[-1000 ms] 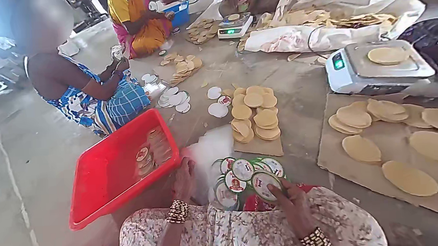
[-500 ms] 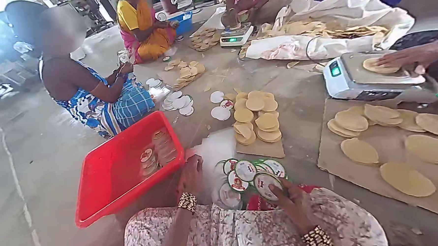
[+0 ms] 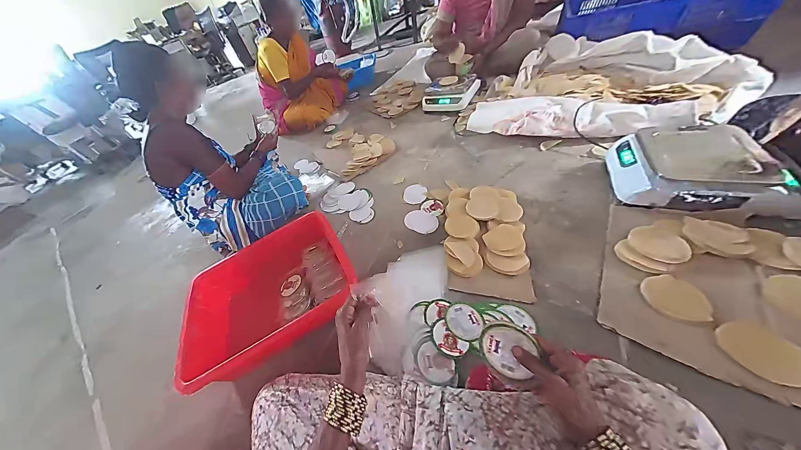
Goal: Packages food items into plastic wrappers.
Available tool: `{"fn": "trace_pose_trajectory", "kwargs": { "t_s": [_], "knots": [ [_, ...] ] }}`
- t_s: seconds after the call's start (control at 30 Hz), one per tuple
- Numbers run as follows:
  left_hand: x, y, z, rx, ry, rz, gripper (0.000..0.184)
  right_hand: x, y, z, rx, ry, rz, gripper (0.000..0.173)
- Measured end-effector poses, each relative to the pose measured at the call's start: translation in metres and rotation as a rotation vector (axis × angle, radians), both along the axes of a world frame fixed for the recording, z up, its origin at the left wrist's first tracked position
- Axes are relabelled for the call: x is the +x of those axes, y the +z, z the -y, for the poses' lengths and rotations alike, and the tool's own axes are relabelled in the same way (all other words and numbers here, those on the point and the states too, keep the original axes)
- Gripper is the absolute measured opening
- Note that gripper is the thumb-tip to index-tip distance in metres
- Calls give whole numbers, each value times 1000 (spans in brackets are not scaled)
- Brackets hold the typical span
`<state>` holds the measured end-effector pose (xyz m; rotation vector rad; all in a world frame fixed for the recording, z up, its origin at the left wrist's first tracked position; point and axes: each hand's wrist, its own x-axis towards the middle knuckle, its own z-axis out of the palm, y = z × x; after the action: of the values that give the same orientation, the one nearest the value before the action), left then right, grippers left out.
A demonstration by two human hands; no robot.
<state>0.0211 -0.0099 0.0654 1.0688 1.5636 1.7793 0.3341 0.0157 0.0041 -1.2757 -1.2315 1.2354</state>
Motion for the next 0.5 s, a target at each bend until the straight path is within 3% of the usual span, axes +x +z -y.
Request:
{"fn": "trace_pose_trajectory", "kwargs": {
  "t_s": [0.1, 0.17, 0.27, 0.33, 0.4, 0.5],
  "knots": [
    [2, 13, 15, -24, -135, -181, 15, -5, 43, 11, 21, 120, -278, 23],
    [8, 25, 23, -107, -362, -317, 15, -5, 76, 16, 41, 410, -364, 45],
    [33, 46, 36, -88, -710, -475, 15, -15, 115, 16, 8, 813, -230, 72],
    [46, 54, 41, 27, -797, -521, 13, -24, 123, 15, -6, 909, -118, 56],
    [47, 57, 47, 57, -787, -533, 17, -28, 125, 21, 27, 817, -85, 27],
    [35, 57, 56, -106, -834, -527, 40, -21, 132, 28, 21, 590, -242, 24]
  ]
}}
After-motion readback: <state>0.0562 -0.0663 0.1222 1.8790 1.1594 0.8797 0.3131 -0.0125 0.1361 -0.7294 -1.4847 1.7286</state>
